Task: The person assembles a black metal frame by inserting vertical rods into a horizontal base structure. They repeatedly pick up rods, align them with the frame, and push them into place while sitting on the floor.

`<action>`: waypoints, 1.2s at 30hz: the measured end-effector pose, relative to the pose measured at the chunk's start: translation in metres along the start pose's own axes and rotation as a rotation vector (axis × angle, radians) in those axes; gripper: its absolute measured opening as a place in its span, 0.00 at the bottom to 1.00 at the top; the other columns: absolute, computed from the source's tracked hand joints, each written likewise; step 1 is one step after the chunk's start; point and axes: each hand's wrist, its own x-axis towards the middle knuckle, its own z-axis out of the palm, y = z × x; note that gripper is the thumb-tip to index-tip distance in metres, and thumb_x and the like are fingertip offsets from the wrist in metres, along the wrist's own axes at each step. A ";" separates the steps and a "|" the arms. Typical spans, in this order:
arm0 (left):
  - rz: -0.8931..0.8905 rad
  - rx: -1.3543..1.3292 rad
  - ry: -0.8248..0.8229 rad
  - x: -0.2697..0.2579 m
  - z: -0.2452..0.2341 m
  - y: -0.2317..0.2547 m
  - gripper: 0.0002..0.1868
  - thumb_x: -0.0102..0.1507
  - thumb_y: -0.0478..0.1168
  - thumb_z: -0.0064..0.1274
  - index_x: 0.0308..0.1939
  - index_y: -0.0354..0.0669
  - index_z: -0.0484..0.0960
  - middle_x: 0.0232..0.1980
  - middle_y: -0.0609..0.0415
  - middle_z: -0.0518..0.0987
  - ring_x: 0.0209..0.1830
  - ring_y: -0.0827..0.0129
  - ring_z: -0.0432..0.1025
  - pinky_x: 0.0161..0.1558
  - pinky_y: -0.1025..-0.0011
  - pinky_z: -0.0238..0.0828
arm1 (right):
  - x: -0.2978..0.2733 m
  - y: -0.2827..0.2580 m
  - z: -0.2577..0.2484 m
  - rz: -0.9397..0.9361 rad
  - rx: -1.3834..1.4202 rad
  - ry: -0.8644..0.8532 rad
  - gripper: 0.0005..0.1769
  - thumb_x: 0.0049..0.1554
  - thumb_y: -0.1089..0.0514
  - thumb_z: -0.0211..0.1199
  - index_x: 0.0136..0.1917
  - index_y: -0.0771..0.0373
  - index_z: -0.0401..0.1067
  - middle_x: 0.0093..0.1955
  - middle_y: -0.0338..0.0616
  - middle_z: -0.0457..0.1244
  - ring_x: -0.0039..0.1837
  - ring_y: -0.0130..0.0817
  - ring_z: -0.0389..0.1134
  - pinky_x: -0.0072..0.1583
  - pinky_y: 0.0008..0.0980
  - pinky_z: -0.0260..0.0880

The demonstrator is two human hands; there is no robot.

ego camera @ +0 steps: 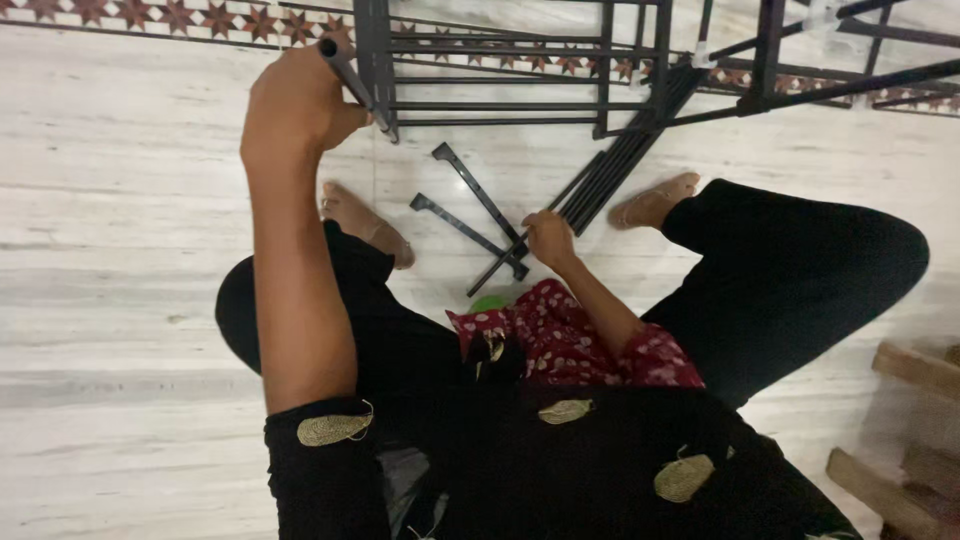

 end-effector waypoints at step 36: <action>-0.103 0.076 -0.039 0.029 0.032 -0.023 0.17 0.61 0.30 0.51 0.51 0.50 0.86 0.50 0.45 0.83 0.51 0.48 0.77 0.48 0.52 0.75 | 0.102 -0.139 -0.153 -0.203 0.894 0.226 0.26 0.71 0.49 0.48 0.77 0.63 0.63 0.35 0.32 0.56 0.37 0.20 0.53 0.40 0.24 0.53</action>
